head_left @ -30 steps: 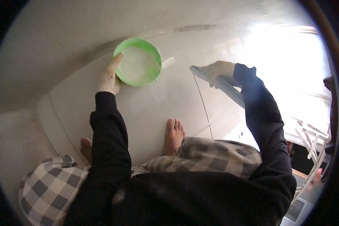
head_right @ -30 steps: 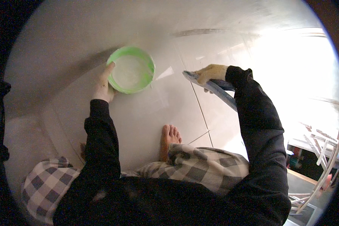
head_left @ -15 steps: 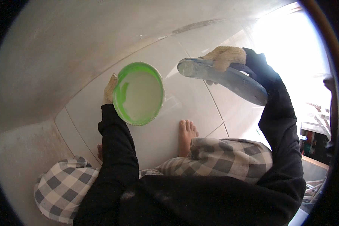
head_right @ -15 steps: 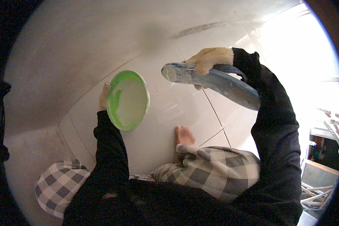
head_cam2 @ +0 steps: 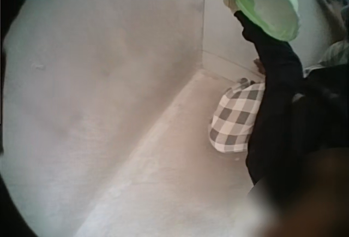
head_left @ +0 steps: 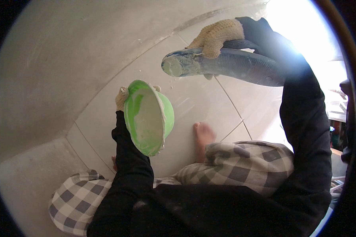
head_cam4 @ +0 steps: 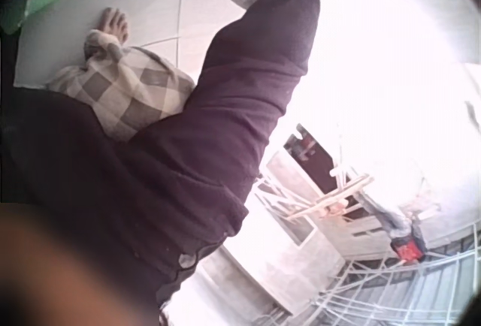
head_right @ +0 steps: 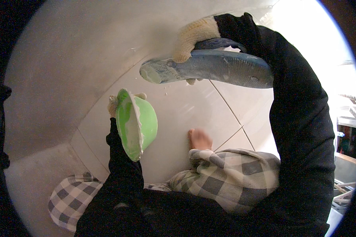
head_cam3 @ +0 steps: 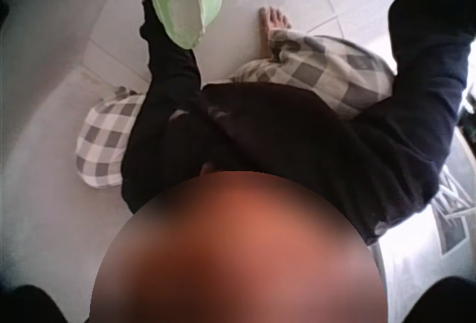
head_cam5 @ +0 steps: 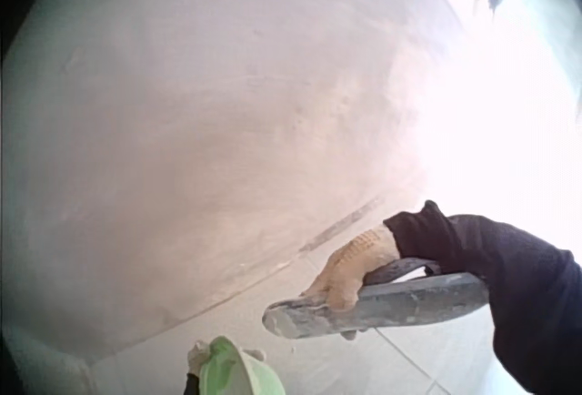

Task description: The person sits on a tiled floor and applies a white grout-like substance into the gaps between tiles using a small trowel. They repeatedly dip the trowel into a green bowl of liquid to wet it, then spread the substance along the tile seams.

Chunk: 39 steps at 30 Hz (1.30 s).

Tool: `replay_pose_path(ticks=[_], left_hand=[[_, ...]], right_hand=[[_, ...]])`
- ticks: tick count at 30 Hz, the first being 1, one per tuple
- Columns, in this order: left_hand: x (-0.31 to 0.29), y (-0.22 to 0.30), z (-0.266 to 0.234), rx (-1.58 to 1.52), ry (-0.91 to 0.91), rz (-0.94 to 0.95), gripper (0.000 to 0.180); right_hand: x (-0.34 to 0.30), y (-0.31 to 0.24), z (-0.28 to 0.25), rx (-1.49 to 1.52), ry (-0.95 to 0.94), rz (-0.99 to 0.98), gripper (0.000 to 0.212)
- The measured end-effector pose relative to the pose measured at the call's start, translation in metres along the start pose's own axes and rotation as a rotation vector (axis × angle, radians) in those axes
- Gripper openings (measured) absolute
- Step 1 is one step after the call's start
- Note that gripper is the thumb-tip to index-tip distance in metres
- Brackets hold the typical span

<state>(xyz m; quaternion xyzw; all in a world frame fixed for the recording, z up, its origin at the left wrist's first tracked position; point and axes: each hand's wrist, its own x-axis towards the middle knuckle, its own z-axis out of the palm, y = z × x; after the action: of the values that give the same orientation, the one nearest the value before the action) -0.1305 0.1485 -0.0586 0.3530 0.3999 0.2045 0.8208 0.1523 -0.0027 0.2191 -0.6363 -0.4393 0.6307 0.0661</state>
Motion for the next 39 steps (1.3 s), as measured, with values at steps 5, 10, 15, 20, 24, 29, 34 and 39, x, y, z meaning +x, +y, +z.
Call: replay_pose_path(ticks=[5, 10, 15, 20, 24, 29, 34, 39], left_hand=[[0.006, 0.011, -0.007, 0.035, 0.016, 0.049, 0.057], [0.005, 0.012, -0.005, 0.037, 0.019, 0.076, 0.057], [0.004, 0.013, -0.003, 0.036, 0.023, 0.09, 0.056], [0.003, 0.012, -0.001, 0.036, 0.027, 0.105, 0.055], [0.002, 0.012, 0.003, 0.03, 0.024, 0.107, 0.055], [-0.006, 0.004, 0.013, 0.017, 0.013, 0.106, 0.054], [-0.032, -0.02, 0.024, 0.005, -0.005, 0.043, 0.053], [-0.043, -0.019, 0.027, 0.041, -0.007, 0.044, 0.053]], right_hand=[[0.004, 0.004, -0.006, 0.112, -0.127, -0.092, 0.051], [0.05, 0.024, -0.006, -0.164, -0.212, -0.578, 0.05], [0.069, 0.024, -0.002, -0.088, -0.239, -1.077, 0.052], [0.041, 0.033, 0.001, 0.242, -0.296, -0.421, 0.053], [0.056, 0.047, 0.009, 0.122, -0.349, -0.683, 0.052], [0.05, 0.084, 0.018, 0.243, -0.176, -0.888, 0.049], [0.026, 0.126, 0.023, 0.462, 0.026, -1.071, 0.051], [0.044, 0.151, 0.046, 0.623, 0.031, -1.159, 0.052]])
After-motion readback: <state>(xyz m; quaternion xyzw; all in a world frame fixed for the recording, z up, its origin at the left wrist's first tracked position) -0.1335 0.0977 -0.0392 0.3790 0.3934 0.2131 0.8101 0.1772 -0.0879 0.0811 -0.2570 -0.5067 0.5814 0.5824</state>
